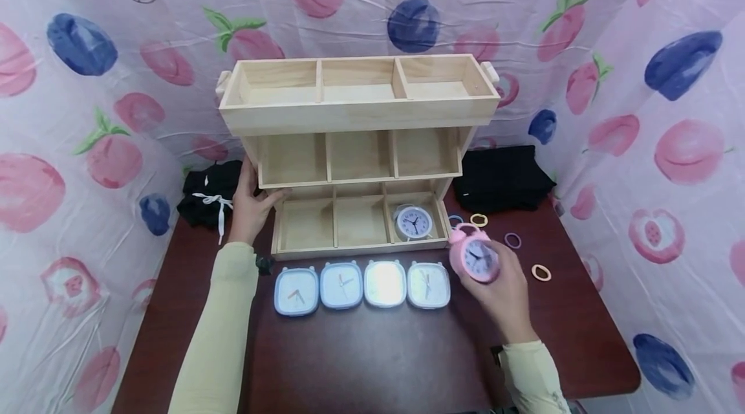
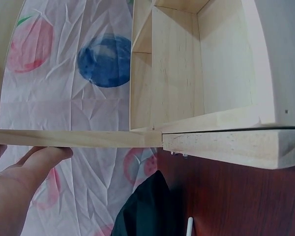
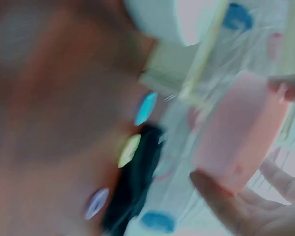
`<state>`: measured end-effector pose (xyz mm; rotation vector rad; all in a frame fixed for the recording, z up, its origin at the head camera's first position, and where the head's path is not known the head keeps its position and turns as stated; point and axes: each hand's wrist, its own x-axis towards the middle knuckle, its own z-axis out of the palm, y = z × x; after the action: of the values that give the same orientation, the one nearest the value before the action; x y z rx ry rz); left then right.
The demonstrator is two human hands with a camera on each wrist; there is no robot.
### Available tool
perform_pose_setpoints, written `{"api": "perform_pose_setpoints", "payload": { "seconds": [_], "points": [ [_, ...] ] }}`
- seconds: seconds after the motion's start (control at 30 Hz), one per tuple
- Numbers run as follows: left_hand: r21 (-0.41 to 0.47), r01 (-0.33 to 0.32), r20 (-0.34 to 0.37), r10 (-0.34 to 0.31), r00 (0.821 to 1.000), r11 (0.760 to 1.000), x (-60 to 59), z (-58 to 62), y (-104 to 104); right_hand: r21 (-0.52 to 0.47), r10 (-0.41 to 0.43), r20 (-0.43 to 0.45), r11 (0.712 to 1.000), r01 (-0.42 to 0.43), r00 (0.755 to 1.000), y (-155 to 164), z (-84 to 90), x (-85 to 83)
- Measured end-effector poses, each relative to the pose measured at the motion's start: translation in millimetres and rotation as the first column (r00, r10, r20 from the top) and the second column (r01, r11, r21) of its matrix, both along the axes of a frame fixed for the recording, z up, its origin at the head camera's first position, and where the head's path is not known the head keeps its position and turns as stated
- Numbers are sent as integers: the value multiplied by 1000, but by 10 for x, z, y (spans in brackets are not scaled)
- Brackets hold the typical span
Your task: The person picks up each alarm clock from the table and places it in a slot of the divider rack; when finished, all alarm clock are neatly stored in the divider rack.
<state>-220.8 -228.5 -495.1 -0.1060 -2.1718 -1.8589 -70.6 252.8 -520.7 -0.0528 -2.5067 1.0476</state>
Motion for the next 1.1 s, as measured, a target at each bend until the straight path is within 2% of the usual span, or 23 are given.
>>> {"api": "perform_pose_setpoints", "payload": {
  "seconds": [0.1,0.17,0.3,0.47,0.6,0.7,0.83,1.0,1.1],
  "points": [
    [5,1,9,-1,1000,1000,-12,-8,-12,-35,111,-57,993,-113,992,-196,97,-205],
    [7,-2,16,1,1000,1000,-17,-17,-15,-34,185,-64,982,-187,981,-349,140,-339],
    [3,-7,30,7,1000,1000,-10,-15,-14,-42,288,18,957,-287,957,-675,158,-607],
    [-6,-6,27,6,1000,1000,4,-11,-8,-17,360,123,932,-361,925,-1050,87,-896],
    [-9,-6,11,6,1000,1000,5,-22,-5,21,421,182,902,-432,888,-1279,35,-1076],
    [-14,-8,12,8,1000,1000,10,-31,-5,53,432,245,888,-457,868,-1417,8,-1177],
    [-19,-10,22,11,1000,1000,15,-35,-9,119,407,312,880,-460,859,-1566,-28,-1285],
    [1,-9,13,9,1000,1000,12,-22,-3,197,382,340,864,-463,859,-1709,-80,-1382],
    [-5,-6,4,6,1000,1000,7,-17,1,289,368,326,838,-462,871,-1760,-127,-1415]
  ]
}}
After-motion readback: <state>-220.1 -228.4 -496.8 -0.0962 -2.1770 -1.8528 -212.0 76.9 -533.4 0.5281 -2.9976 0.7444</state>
